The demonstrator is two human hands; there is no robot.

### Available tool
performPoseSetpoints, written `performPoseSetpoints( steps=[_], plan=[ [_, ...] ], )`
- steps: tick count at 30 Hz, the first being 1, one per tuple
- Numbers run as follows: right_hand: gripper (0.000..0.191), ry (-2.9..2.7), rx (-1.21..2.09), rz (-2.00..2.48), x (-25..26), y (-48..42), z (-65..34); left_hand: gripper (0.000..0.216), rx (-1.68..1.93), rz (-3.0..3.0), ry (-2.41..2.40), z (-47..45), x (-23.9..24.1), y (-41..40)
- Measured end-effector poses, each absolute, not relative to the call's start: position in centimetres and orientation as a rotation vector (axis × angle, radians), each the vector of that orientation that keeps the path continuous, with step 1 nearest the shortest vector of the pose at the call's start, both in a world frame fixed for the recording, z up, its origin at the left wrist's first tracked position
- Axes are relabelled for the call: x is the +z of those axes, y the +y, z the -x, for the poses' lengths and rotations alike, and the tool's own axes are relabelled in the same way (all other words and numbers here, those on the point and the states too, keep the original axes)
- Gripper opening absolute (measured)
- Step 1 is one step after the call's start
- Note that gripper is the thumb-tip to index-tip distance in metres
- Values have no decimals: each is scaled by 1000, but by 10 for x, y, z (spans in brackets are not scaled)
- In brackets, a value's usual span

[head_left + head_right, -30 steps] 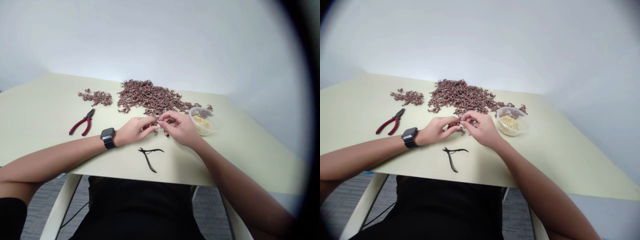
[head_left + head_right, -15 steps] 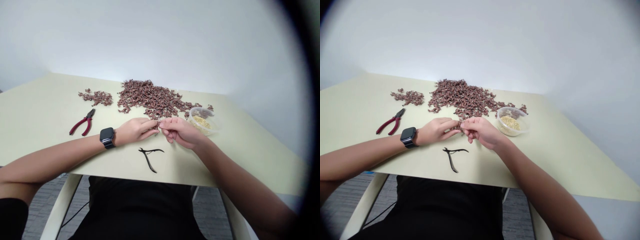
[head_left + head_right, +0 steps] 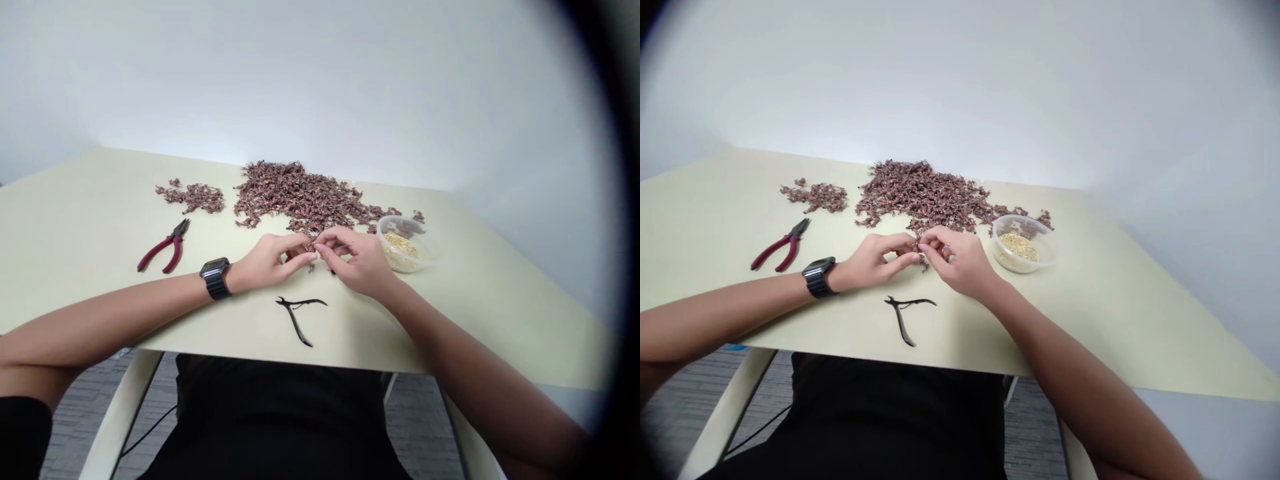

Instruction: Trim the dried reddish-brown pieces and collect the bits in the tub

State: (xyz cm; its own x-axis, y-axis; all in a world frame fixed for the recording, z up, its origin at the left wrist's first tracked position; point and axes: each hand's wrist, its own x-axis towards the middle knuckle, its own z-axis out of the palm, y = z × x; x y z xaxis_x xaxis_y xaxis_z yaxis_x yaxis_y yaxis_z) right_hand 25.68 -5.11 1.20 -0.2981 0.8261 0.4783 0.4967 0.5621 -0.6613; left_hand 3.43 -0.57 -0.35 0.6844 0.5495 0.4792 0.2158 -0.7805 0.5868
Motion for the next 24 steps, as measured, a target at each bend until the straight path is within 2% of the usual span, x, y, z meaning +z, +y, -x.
performPoseSetpoints(
  steps=[4,10,13,16,21,24],
  plan=[
    [12,-1832,740,1098,14,-54,-252,23,916,-2417,576,-34,-4,-6],
    [24,-1317,1671,1014,16,-48,-253,25,967,-2740,501,-30,-10,1],
    [27,-1201,1878,1006,13,-42,-258,29,954,-2836,472,-30,-11,3],
    [25,-1345,1646,1123,9,-39,-260,32,918,-2677,605,-32,-8,2],
    [20,-1716,776,1301,4,-41,-258,38,843,-2281,862,-37,-6,0],
    [17,-1873,446,1278,2,-44,-257,37,841,-2207,915,-39,-7,0]
  ],
)
